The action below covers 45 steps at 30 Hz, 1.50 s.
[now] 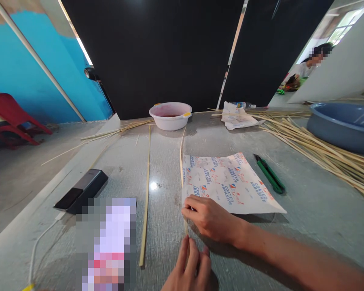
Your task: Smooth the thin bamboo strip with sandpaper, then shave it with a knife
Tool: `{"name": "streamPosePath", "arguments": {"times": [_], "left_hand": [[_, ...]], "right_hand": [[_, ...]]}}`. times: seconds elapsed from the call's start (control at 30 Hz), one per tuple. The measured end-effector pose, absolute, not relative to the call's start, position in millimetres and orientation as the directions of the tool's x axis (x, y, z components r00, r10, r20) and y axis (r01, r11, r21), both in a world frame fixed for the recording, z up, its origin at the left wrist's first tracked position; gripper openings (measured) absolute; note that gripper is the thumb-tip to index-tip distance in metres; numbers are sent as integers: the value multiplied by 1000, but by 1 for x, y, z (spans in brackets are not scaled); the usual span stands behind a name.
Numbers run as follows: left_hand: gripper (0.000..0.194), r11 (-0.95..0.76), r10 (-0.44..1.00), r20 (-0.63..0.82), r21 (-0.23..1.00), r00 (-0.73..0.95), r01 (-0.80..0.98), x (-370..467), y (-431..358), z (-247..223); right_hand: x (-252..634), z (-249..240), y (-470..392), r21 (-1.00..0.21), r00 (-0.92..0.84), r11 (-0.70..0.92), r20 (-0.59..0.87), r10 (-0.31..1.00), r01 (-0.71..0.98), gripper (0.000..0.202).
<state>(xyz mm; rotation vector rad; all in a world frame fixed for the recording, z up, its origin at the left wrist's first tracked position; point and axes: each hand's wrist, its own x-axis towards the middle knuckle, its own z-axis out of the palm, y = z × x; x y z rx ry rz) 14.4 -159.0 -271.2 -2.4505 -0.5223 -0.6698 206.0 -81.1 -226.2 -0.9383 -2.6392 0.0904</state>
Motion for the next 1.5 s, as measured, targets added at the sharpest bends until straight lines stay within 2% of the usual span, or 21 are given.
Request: {"name": "streamPosePath", "arguments": {"times": [0.27, 0.47, 0.67, 0.8, 0.93, 1.07, 1.23, 1.37, 1.5], "left_hand": [[29, -772, 238, 475, -436, 847, 462, 13, -158, -252], [27, -769, 260, 516, -400, 816, 498, 17, -159, -245], [27, -720, 206, 504, -503, 839, 479, 19, -159, -243], [32, -733, 223, 506, -476, 833, 486, 19, -159, -249], [26, -697, 230, 518, -503, 824, 511, 23, -164, -265], [31, -695, 264, 543, -466, 797, 548, 26, -167, -277], [30, -682, 248, 537, -494, 806, 539, 25, -167, -276], [34, -698, 276, 514, -473, 812, 537, 24, -168, -276], [33, -689, 264, 502, -500, 824, 525, 23, -168, -278]], "right_hand": [[208, -226, -81, -168, -716, 772, 297, 632, 612, 26], [205, -221, -86, -161, -720, 766, 268, 641, 622, 23], [205, -219, -94, -200, -778, 822, 265, 570, 534, 16], [211, -218, -89, -176, -745, 793, 272, 609, 583, 24], [211, -218, -90, -202, -780, 821, 257, 570, 534, 18], [213, -218, -91, -215, -743, 783, 248, 622, 584, 24], [215, -215, -91, -256, -768, 796, 223, 600, 548, 20], [217, -214, -89, -227, -735, 766, 219, 641, 601, 27], [218, -214, -89, -252, -776, 794, 192, 601, 553, 21]]}}
